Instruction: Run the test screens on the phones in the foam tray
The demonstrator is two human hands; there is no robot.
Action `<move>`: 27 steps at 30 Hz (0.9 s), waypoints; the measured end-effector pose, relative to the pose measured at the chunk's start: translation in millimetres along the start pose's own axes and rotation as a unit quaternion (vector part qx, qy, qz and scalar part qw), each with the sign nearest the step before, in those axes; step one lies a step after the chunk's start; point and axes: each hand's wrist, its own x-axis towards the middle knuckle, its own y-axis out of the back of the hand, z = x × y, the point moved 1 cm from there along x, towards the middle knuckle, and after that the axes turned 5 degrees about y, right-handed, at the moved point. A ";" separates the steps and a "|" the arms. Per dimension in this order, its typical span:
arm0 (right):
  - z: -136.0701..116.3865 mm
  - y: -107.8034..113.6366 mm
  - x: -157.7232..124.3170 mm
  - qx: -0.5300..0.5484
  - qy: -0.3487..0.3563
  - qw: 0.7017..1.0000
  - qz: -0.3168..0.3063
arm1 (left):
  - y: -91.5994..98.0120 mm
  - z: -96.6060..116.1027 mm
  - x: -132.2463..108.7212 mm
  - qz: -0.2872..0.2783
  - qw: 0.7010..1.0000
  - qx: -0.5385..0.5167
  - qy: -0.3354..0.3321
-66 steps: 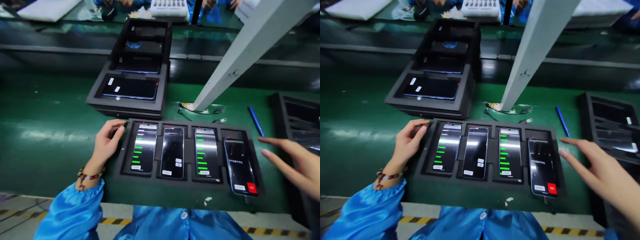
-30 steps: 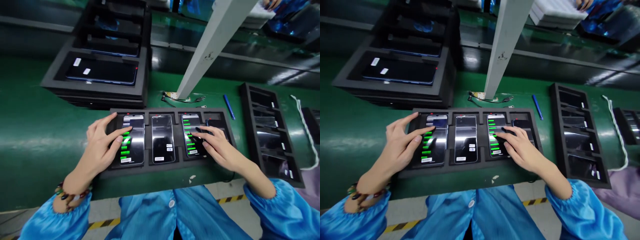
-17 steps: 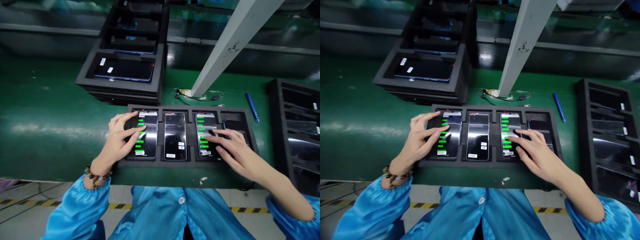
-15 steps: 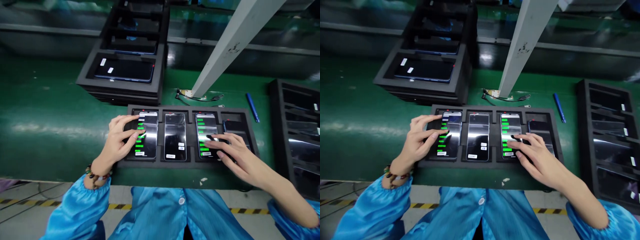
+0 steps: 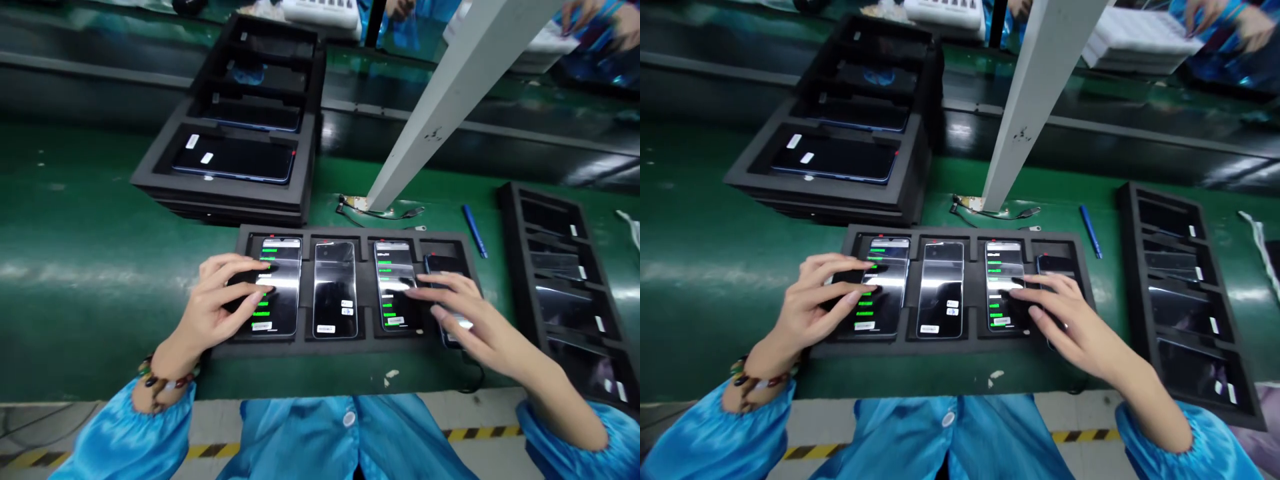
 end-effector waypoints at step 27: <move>184.2 -32.5 21.2 0.393 -0.157 0.793 0.437 | -25.6 -39.5 -24.1 0.063 0.977 -0.077 0.190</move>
